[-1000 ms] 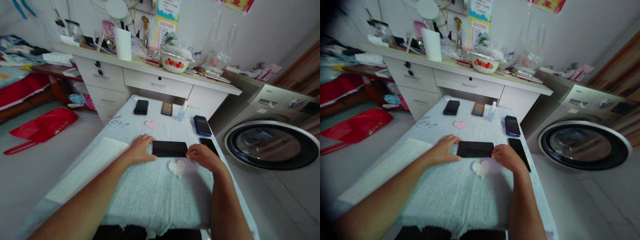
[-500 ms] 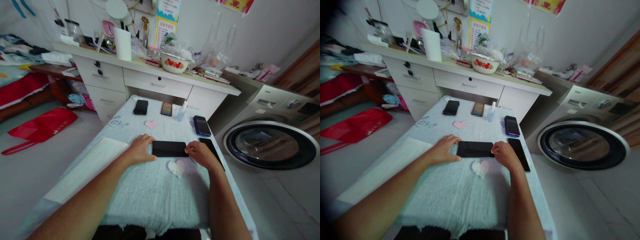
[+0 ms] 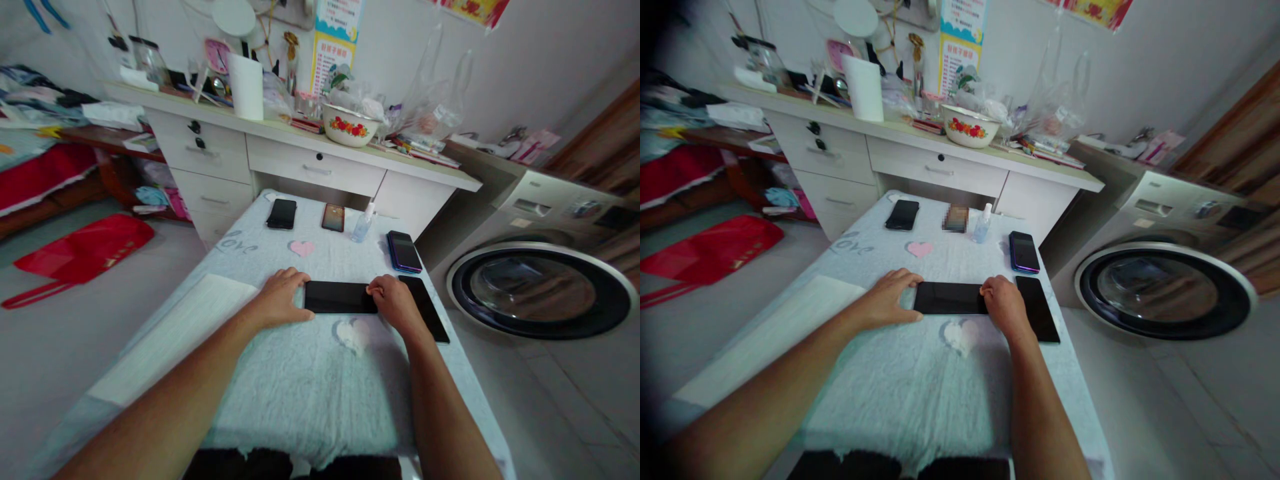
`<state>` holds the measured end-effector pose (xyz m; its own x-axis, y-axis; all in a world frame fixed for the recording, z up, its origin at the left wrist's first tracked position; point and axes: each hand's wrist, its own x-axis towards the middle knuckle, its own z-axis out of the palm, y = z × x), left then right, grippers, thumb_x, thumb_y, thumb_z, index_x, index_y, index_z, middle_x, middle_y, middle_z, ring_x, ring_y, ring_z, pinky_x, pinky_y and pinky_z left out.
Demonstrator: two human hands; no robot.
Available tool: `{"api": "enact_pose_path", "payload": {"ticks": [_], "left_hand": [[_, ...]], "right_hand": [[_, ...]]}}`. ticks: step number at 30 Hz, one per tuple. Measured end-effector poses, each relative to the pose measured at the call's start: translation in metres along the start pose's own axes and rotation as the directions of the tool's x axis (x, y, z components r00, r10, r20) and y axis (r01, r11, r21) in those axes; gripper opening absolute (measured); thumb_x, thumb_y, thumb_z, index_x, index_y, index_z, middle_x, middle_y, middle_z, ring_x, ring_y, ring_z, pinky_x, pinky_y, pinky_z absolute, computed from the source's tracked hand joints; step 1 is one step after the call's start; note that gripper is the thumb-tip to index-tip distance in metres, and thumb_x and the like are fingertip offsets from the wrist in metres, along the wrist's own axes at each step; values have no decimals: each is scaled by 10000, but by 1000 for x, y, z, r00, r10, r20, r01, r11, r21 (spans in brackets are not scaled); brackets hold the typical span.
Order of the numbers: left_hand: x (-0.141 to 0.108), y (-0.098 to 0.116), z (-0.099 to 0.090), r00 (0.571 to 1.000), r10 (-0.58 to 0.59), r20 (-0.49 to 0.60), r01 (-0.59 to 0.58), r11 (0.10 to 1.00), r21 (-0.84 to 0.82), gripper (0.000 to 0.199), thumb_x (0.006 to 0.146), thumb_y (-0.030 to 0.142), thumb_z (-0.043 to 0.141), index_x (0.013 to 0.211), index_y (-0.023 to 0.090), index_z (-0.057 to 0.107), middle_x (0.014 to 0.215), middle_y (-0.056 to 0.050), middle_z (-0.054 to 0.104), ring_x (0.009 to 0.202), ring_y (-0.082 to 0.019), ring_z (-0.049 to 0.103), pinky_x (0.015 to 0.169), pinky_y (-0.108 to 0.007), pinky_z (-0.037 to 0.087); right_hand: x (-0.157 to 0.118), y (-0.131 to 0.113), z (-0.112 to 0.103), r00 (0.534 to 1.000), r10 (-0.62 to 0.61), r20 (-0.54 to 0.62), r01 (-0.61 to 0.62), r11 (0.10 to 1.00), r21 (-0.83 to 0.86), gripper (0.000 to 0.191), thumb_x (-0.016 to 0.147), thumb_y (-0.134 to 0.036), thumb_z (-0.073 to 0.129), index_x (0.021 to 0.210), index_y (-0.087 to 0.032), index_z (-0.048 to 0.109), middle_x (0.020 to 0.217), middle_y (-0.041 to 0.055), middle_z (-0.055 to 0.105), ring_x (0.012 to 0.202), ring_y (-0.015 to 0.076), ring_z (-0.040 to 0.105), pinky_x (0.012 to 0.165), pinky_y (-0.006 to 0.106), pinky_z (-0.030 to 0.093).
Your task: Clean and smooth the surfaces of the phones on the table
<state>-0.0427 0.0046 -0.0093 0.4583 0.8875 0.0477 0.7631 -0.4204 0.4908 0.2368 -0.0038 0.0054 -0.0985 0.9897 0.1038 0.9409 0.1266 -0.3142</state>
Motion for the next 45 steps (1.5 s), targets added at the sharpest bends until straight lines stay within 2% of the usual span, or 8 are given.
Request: {"api": "enact_pose_path", "payload": {"ticks": [13, 27, 45], "left_hand": [[1, 3, -2, 1000, -7, 8, 7, 1000, 3, 654, 615, 425, 722, 1182, 155, 543, 1117, -101, 565, 1069, -282, 505, 937, -385, 407], [1, 3, -2, 1000, -17, 11, 17, 1000, 2, 647, 611, 426, 724, 1178, 172, 543, 1114, -92, 567, 1070, -280, 506, 936, -383, 406], [1, 1, -1, 1000, -5, -9, 5, 1000, 1, 627, 603, 435, 724, 1160, 206, 548, 1089, -73, 571, 1061, -277, 511, 910, -371, 410]], "right_hand": [[5, -3, 10, 995, 30, -99, -31, 999, -16, 205, 837, -121, 493, 859, -181, 687, 909, 41, 646, 833, 140, 566, 760, 224, 348], [7, -14, 9, 995, 62, -74, -67, 996, -63, 215, 865, -144, 478, 878, -194, 687, 945, 54, 655, 865, 155, 579, 758, 230, 358], [5, -29, 8, 999, 13, -48, -15, 999, -46, 233, 881, -135, 456, 898, -194, 680, 976, 50, 649, 885, 148, 582, 773, 221, 364]]}}
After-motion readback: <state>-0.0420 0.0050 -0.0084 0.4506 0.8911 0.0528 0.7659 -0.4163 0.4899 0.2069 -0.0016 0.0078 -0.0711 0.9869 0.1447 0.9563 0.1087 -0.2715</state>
